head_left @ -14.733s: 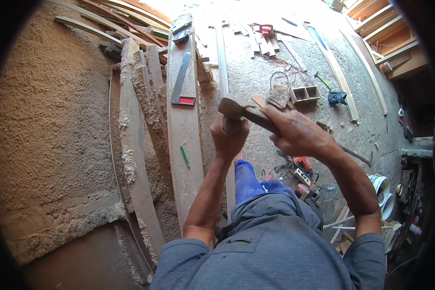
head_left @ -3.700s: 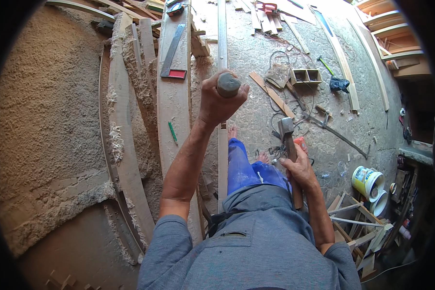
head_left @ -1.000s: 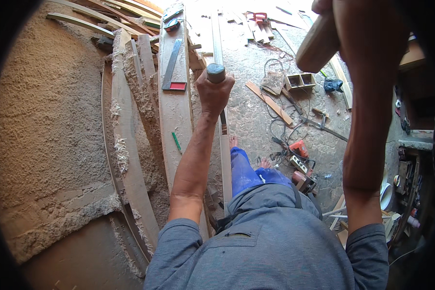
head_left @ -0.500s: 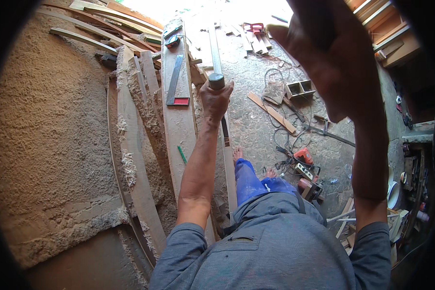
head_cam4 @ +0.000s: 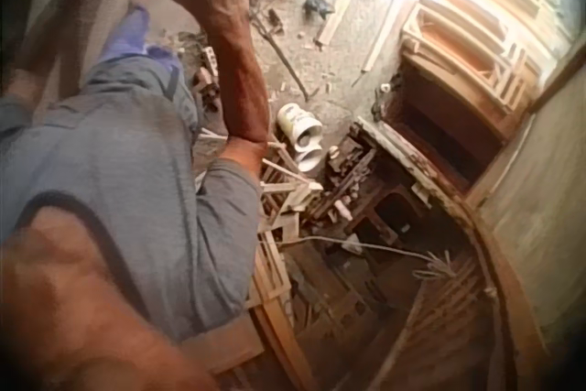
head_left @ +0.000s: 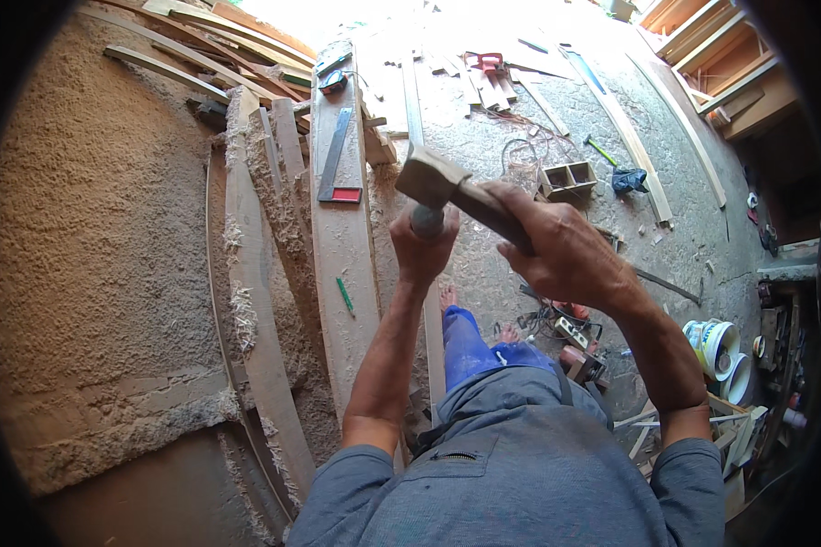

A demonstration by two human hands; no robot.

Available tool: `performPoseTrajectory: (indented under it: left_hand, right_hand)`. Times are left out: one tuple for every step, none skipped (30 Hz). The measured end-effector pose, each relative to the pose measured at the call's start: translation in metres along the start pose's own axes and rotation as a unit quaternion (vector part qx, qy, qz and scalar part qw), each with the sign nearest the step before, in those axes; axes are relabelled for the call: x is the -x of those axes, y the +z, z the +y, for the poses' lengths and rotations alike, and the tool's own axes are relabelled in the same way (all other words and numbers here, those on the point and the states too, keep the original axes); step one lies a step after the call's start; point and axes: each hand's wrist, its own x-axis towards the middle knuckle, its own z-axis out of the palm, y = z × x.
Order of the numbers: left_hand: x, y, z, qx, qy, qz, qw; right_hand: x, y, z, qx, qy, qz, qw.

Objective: The person uses a chisel and mallet to carve a groove along a marked line on a long wooden plank. They repeatedly position the chisel and strike it with the mallet to remove wood shavings.

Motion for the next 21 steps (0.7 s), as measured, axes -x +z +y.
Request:
performPoseTrajectory:
  left_hand:
    - [-0.018,0.0,-0.017,-0.029,-0.004,0.011,1.0]
    - [-0.038,-0.004,-0.031,0.005,-0.093,0.012,0.996]
    - [-0.053,-0.008,-0.041,0.024,-0.156,0.011,0.987]
    - [-0.053,-0.012,-0.048,0.033,-0.158,0.018,0.987]
    - [-0.055,-0.004,-0.052,0.054,-0.154,0.013,0.987]
    - [-0.055,0.003,-0.05,0.053,-0.14,0.009,0.989]
    - [-0.052,0.009,-0.047,0.051,-0.127,0.004,0.991]
    - [-0.044,0.008,-0.044,0.042,-0.117,0.007,0.992]
    - [-0.039,0.008,-0.04,0.044,-0.103,0.005,0.994]
    - [-0.037,0.003,-0.034,0.039,-0.087,0.015,0.995]
    - [-0.04,0.0,-0.03,0.035,-0.066,0.023,0.997]
    - [-0.037,-0.004,-0.033,0.044,-0.092,0.027,0.994]
    - [-0.031,0.0,-0.023,0.038,-0.075,-0.021,0.996]
    - [-0.018,-0.007,-0.023,0.003,-0.05,0.012,0.999]
    - [-0.001,-0.001,-0.02,-0.024,-0.025,0.048,0.998]
    - [0.022,-0.007,0.0,-0.019,-0.011,0.025,0.999]
    - [0.024,-0.007,0.017,-0.01,0.016,0.015,1.0]
    - [0.024,-0.002,0.017,-0.004,0.053,0.017,0.998]
    - [0.017,0.0,0.005,-0.014,0.026,0.004,1.0]
    - [0.002,0.0,-0.017,-0.026,-0.005,-0.009,1.0]
    - [-0.019,0.001,-0.029,-0.011,-0.055,-0.014,0.998]
  right_hand:
    - [-0.005,-0.012,-0.012,-0.034,-0.008,0.007,0.999]
    - [-0.017,-0.026,-0.028,-0.012,-0.066,0.082,0.994]
    - [-0.03,-0.043,-0.046,0.011,-0.115,0.16,0.98]
    - [-0.045,-0.06,-0.067,-0.018,-0.131,0.242,0.961]
    - [-0.061,-0.081,-0.095,-0.031,-0.138,0.33,0.933]
    - [-0.075,-0.098,-0.116,-0.044,-0.144,0.418,0.896]
    - [-0.079,-0.1,-0.113,-0.03,-0.13,0.441,0.887]
    - [-0.084,-0.1,-0.11,-0.023,-0.118,0.461,0.879]
    - [-0.083,-0.084,-0.086,0.009,-0.087,0.418,0.904]
    - [-0.083,-0.06,-0.059,0.034,-0.067,0.368,0.927]
    - [-0.081,-0.036,-0.033,0.063,-0.049,0.321,0.944]
    - [-0.071,0.0,-0.003,0.183,-0.025,0.056,0.981]
    - [-0.055,0.03,0.01,0.146,0.095,-0.136,0.975]
    - [-0.047,0.032,0.011,0.117,0.086,-0.151,0.978]
    - [-0.034,0.02,0.019,0.096,0.079,-0.167,0.978]
    - [-0.014,0.024,0.018,0.062,0.093,-0.166,0.98]
    - [-0.002,0.019,0.017,0.039,0.093,-0.158,0.982]
    - [0.014,0.024,0.026,0.045,0.024,-0.078,0.996]
    - [0.012,0.019,0.023,0.02,0.012,-0.059,0.998]
    - [0.007,0.008,0.011,-0.007,0.001,-0.044,0.999]
    - [-0.002,-0.007,-0.003,-0.035,-0.012,-0.025,0.999]
